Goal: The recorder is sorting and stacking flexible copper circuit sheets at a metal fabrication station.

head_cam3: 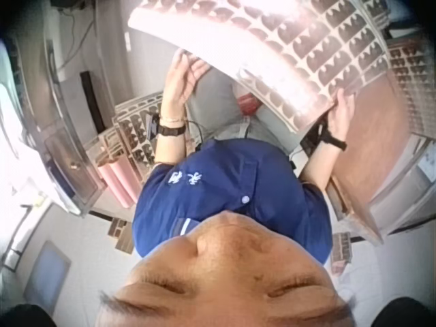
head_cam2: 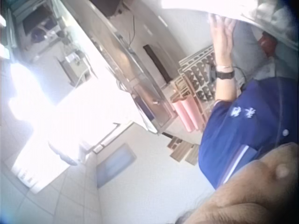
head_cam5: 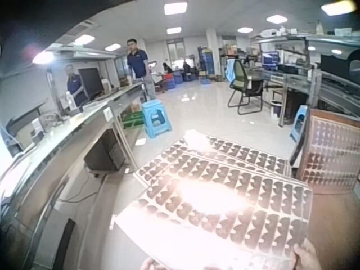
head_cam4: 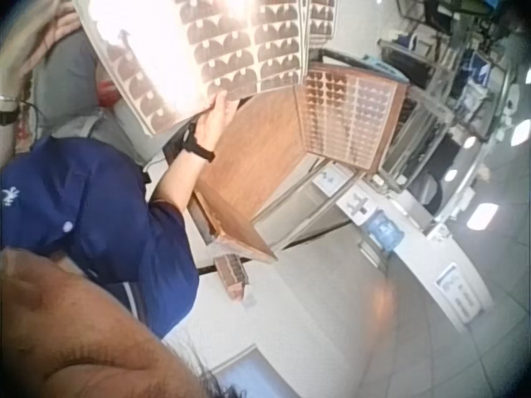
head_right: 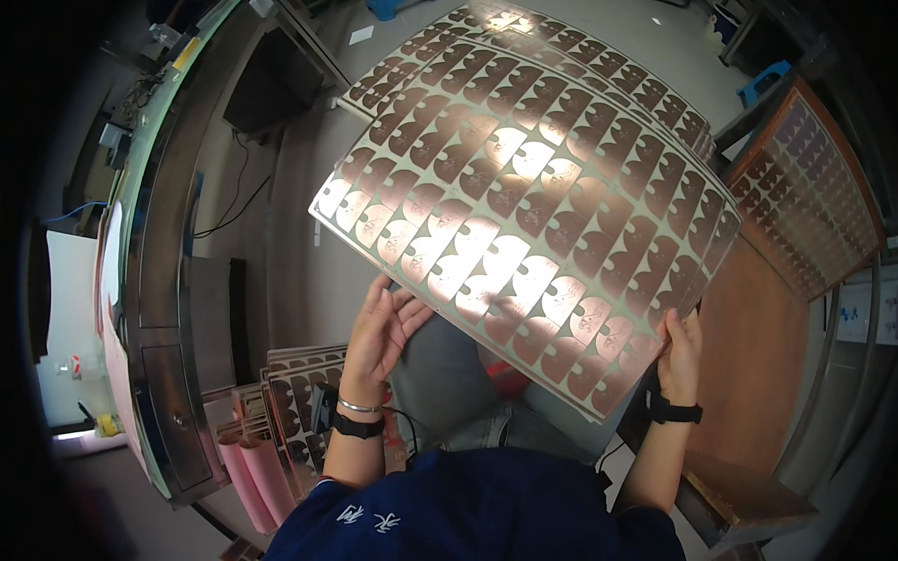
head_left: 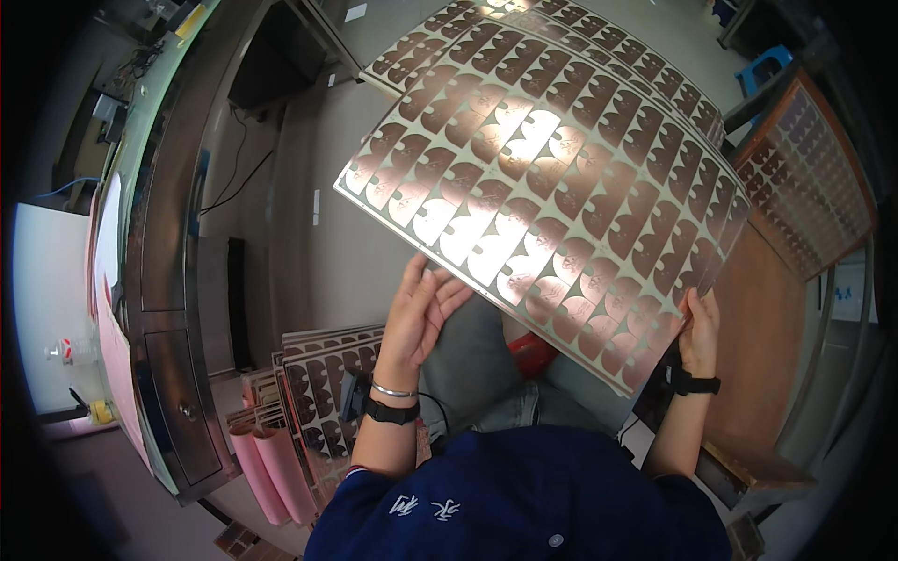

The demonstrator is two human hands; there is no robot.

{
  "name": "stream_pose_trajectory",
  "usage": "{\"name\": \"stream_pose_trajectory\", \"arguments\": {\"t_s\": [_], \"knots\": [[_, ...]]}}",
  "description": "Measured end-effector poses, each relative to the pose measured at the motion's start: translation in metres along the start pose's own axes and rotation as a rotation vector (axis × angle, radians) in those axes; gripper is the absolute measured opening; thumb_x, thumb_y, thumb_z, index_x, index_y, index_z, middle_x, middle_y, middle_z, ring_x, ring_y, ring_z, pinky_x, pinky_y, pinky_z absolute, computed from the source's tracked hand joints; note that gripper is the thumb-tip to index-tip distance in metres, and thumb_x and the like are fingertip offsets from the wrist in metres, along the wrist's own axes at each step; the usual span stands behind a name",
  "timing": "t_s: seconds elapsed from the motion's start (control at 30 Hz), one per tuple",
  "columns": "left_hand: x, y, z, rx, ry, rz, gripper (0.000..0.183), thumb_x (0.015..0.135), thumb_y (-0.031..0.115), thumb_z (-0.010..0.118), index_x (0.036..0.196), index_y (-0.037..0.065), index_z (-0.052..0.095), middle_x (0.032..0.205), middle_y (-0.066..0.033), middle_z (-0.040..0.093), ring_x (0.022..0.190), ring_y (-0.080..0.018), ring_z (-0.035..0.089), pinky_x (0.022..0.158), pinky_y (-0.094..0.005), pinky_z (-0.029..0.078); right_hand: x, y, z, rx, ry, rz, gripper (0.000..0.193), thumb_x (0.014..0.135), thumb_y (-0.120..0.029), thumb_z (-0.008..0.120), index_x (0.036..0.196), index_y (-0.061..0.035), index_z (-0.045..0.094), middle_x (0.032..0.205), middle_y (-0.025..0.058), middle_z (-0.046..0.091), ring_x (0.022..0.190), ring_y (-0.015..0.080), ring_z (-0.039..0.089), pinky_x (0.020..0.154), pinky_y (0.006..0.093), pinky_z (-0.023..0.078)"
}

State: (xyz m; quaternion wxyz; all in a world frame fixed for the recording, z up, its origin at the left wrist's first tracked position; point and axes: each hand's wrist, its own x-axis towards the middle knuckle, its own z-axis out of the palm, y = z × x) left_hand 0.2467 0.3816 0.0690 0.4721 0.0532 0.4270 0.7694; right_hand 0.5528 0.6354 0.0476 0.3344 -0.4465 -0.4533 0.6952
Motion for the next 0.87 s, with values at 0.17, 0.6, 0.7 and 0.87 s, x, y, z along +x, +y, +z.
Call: {"name": "stream_pose_trajectory", "arguments": {"t_s": [0.17,0.6,0.7,0.87], "knots": [[0.026,0.004,0.0,-0.201,0.045,0.091,0.045,0.096,0.021,0.043,0.135,0.002,0.029,0.129,-0.0169,0.046,0.116,-0.0253,0.05,0.098,-0.0382,0.042,0.006,0.004,-0.012,0.053,-0.016,-0.064,0.034,0.091,-0.006,0.05,0.125,0.0021,0.046,0.115,0.0049,0.057,0.101,0.0107,0.054,0.085,0.0221,0.042],[0.067,-0.002,0.006,-0.158,0.124,0.152,0.042,0.093,-0.001,0.037,0.133,0.002,0.027,0.134,-0.017,0.039,0.12,-0.0284,0.045,0.102,-0.0417,0.039,0.019,-0.017,0.038,0.08,0.335,0.145,0.021,0.091,-0.03,0.058,0.083,-0.0106,0.055,0.066,-0.0069,0.048,0.045,0.0016,0.032,0.04,0.0188,0.026],[0.074,0.001,0.005,-0.175,0.126,0.106,0.041,0.093,0.001,0.038,0.133,0.005,0.029,0.133,-0.0152,0.04,0.12,-0.0279,0.045,0.101,-0.0418,0.041,0.02,-0.013,0.039,-0.076,0.224,0.148,0.025,0.086,-0.03,0.065,0.101,-0.0103,0.059,0.082,-0.0058,0.056,0.063,-0.0019,0.044,0.049,0.0128,0.037],[0.095,-0.014,-0.006,-0.244,0.1,0.213,0.043,0.093,0.006,0.045,0.133,0.006,0.029,0.132,-0.0109,0.041,0.12,-0.0264,0.045,0.1,-0.0409,0.041,0.034,-0.013,0.033,-0.17,0.17,0.179,0.05,0.082,-0.037,0.068,0.12,-0.0088,0.051,0.088,-0.005,0.057,0.059,-0.0032,0.041,0.042,0.0136,0.034]]}}
